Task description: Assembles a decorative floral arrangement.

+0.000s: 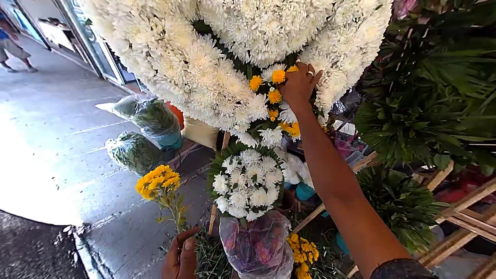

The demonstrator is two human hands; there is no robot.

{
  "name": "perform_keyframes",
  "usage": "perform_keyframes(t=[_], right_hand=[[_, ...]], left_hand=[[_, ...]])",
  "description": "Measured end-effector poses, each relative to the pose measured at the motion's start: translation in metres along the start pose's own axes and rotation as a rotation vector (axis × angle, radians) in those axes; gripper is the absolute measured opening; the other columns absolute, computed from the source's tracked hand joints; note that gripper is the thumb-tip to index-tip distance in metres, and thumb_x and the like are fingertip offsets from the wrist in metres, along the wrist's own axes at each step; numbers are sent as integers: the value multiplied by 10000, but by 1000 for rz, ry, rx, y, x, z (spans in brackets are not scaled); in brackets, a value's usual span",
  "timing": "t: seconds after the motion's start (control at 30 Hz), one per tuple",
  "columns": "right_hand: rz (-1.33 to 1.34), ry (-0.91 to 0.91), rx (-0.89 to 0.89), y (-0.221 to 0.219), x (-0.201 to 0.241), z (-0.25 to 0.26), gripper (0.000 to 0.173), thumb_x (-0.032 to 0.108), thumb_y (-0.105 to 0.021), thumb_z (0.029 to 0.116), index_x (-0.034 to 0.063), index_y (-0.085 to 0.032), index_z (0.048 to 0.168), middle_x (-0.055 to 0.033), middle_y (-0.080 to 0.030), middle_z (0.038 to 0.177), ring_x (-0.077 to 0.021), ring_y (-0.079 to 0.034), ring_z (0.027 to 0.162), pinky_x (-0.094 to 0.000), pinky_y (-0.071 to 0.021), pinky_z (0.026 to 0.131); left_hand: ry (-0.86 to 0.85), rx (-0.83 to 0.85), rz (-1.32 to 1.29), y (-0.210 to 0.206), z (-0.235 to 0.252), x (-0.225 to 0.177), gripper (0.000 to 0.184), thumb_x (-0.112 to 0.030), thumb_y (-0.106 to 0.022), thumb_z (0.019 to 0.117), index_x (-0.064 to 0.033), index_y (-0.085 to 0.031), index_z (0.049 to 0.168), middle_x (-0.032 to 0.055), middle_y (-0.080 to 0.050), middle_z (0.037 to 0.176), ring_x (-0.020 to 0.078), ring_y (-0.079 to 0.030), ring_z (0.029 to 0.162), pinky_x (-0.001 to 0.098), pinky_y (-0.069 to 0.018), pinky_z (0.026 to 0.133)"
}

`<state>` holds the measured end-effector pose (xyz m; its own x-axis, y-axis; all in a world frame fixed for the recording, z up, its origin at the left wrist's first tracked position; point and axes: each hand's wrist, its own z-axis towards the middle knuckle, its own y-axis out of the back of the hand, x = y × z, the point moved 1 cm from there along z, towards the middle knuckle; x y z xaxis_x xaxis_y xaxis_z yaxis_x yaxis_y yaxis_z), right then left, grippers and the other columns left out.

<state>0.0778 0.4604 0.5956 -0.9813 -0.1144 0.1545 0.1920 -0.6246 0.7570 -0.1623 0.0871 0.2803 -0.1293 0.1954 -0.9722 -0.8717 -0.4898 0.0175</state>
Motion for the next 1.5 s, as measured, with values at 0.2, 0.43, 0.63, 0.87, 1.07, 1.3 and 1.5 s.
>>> perform_keyframes(t=[0.2,0.43,0.63,0.87,1.07,1.3,1.5], right_hand=[[-86,13,60,-4,0,4,343,275,-710,867,125,-751,1173,-174,-411,1591,-465,-262,1502,-807,-42,1136],[508,171,-52,55,-5,-89,499,335,-655,961,121,-598,1408,-194,-467,1530,-357,-394,1446,-582,-328,1164],[1313,314,401,9,56,-278,247,201,-621,1019,39,-660,1202,-73,-715,1116,-173,-709,959,-380,-628,837],[1708,-270,844,-56,92,-322,239,146,-565,1047,-35,-621,1193,-142,-676,1080,-217,-693,942,-403,-611,853],[1610,106,420,-61,74,-349,233,20,-639,951,-45,-691,1169,-130,-675,1196,-179,-667,1096,-373,-581,979],[1668,176,103,-65,46,-378,194,49,-665,944,35,-712,1131,-90,-705,1197,-182,-682,1104,-357,-594,957],[2007,-154,325,-34,24,-362,122,203,-612,1032,117,-682,1081,-83,-754,1005,-200,-751,887,-365,-645,806]], left_hand=[[-23,-69,27,-4,3,-1,379,-220,-528,1025,10,-522,1325,-29,-527,813,42,-487,559,228,-462,487],[-104,-230,179,-11,4,-9,479,-179,-529,1000,6,-476,1439,28,-632,873,84,-591,660,273,-545,580],[-240,-164,227,-31,9,-16,408,-149,-530,1030,19,-521,1401,13,-674,889,50,-616,702,234,-554,623],[-244,-57,97,-59,10,-25,384,-107,-536,1019,33,-508,1375,22,-694,895,81,-612,629,256,-546,532],[52,-70,-130,-68,17,-40,292,-61,-518,993,15,-491,1274,30,-638,774,109,-567,536,253,-495,455],[101,20,-57,-83,22,-55,216,-70,-493,1009,-6,-574,1198,11,-590,762,93,-543,548,251,-492,485],[36,249,138,-81,25,-32,374,-338,-574,1009,-43,-616,1237,30,-625,889,110,-582,706,314,-528,633]])
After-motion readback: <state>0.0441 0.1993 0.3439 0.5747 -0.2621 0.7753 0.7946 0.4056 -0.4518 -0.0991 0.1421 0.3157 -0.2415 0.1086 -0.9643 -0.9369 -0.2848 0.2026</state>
